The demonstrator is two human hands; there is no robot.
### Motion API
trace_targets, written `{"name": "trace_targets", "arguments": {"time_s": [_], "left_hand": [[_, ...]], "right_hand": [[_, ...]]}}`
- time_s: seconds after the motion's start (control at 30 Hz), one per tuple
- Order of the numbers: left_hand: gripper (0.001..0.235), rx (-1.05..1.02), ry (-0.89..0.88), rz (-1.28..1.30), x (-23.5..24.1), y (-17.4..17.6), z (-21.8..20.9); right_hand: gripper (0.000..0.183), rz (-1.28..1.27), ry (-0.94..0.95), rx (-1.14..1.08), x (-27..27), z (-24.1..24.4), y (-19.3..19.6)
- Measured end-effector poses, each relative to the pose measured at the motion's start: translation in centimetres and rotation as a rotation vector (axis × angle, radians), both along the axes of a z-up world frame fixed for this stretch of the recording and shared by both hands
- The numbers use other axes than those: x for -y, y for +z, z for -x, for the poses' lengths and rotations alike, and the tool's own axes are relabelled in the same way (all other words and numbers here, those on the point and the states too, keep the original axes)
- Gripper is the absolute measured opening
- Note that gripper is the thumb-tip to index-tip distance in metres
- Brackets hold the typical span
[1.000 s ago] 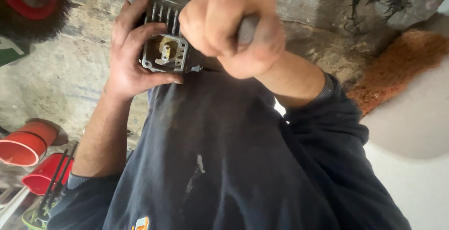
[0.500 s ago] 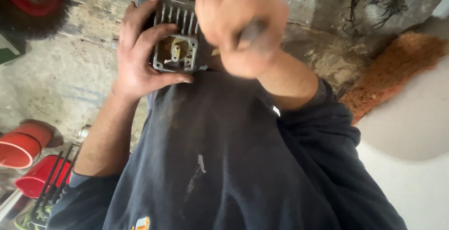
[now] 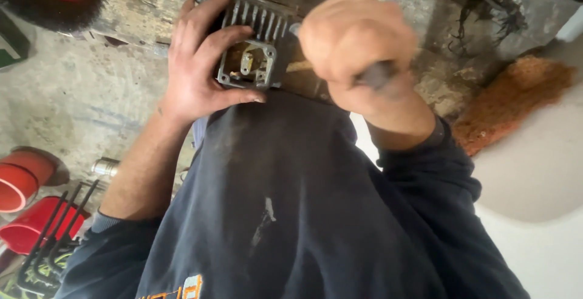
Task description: Cleaning and scraping a metal motor housing component at a workbench.
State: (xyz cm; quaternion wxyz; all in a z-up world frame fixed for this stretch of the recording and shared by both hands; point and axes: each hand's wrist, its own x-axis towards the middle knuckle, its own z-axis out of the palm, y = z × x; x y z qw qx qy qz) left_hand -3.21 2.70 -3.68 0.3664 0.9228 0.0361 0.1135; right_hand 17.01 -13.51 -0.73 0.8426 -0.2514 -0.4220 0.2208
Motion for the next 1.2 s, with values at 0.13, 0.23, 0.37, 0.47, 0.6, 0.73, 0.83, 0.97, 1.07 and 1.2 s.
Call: {"name": "trace_targets", "arguments": {"time_s": [0.13, 0.23, 0.37, 0.47, 0.6, 0.73, 0.83, 0.97, 1.07, 1.2], "left_hand": [[0.088, -0.012, 0.003, -0.002, 0.1, 0.2, -0.2], [0.088, -0.003, -0.014, -0.028, 0.1, 0.5, -0.3], [0.086, -0.012, -0.02, -0.056, 0.0, 0.6, -0.3], [0.085, -0.008, -0.012, -0.038, -0.2, 0.4, -0.4], [0.086, 0.0, -0.013, -0.017, -0.3, 0.2, -0.3], [0.087, 0.006, -0.014, -0.007, -0.3, -0.1, -0.1], [0.085, 0.008, -0.007, -0.008, -0.1, -0.1, -0.1], [0.085, 0.019, -0.004, -0.012, -0.3, -0.1, -0.2], [0.082, 0.022, -0.011, 0.003, -0.4, 0.0, -0.3], [0.083, 0.024, -0.008, -0.005, 0.1, 0.1, -0.1]], "right_hand": [[0.062, -0.047, 0.104, -0.127, 1.1, -2.8, -0.2], [0.06, -0.05, 0.107, -0.115, 0.7, -2.3, -0.1], [0.06, -0.038, 0.157, -0.169, -0.4, -1.3, -0.3], [0.054, -0.017, 0.186, -0.133, -1.1, -1.1, -0.2], [0.056, -0.037, 0.088, -0.021, -2.0, -1.5, -0.1], [0.058, -0.034, 0.124, -0.045, -1.8, -0.9, -0.6], [0.057, 0.022, 0.141, -0.07, -1.9, -1.3, -0.9], [0.057, 0.014, 0.111, -0.036, -1.9, -2.2, -0.4], [0.058, -0.008, 0.168, -0.03, -2.0, -1.8, -0.5], [0.059, 0.136, 0.081, -0.088, -1.3, -0.8, 0.3]]}}
